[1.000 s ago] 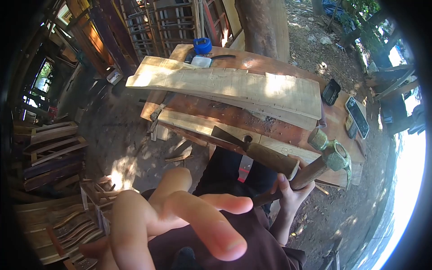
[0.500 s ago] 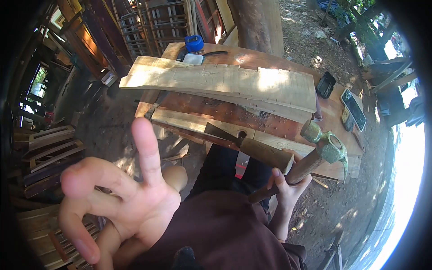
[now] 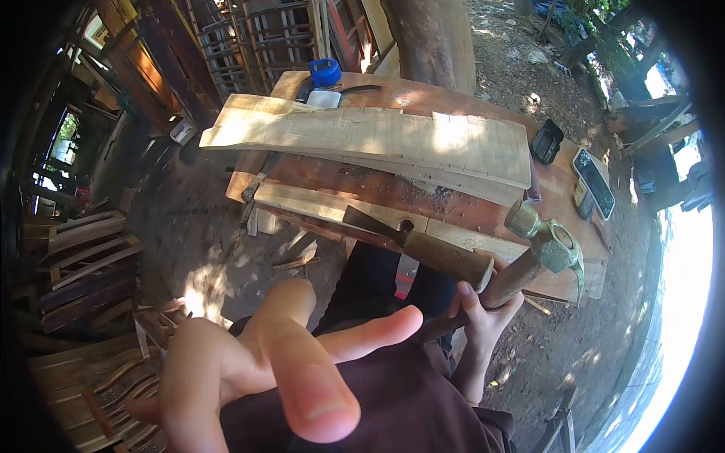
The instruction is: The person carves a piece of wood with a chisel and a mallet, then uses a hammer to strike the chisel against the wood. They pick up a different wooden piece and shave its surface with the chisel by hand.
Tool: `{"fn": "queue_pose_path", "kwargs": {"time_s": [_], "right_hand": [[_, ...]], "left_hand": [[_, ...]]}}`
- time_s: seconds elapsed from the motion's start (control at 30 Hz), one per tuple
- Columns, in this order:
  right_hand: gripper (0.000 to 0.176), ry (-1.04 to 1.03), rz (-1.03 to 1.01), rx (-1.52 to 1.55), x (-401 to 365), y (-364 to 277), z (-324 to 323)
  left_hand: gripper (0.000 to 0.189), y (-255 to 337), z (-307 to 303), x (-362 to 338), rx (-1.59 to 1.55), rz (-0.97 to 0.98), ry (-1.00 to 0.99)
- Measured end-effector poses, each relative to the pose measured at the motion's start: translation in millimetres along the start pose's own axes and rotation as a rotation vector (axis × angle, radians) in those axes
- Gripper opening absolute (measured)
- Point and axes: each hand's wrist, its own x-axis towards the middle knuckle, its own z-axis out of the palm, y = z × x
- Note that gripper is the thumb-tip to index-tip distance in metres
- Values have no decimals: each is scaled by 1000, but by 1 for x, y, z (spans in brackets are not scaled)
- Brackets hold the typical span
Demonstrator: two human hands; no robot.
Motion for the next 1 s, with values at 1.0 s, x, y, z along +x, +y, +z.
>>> {"fn": "queue_pose_path", "kwargs": {"time_s": [1.0], "right_hand": [[57,80,-26,9,-4,-2,7]], "left_hand": [[60,-74,-36,-3,261,205,-274]]}}
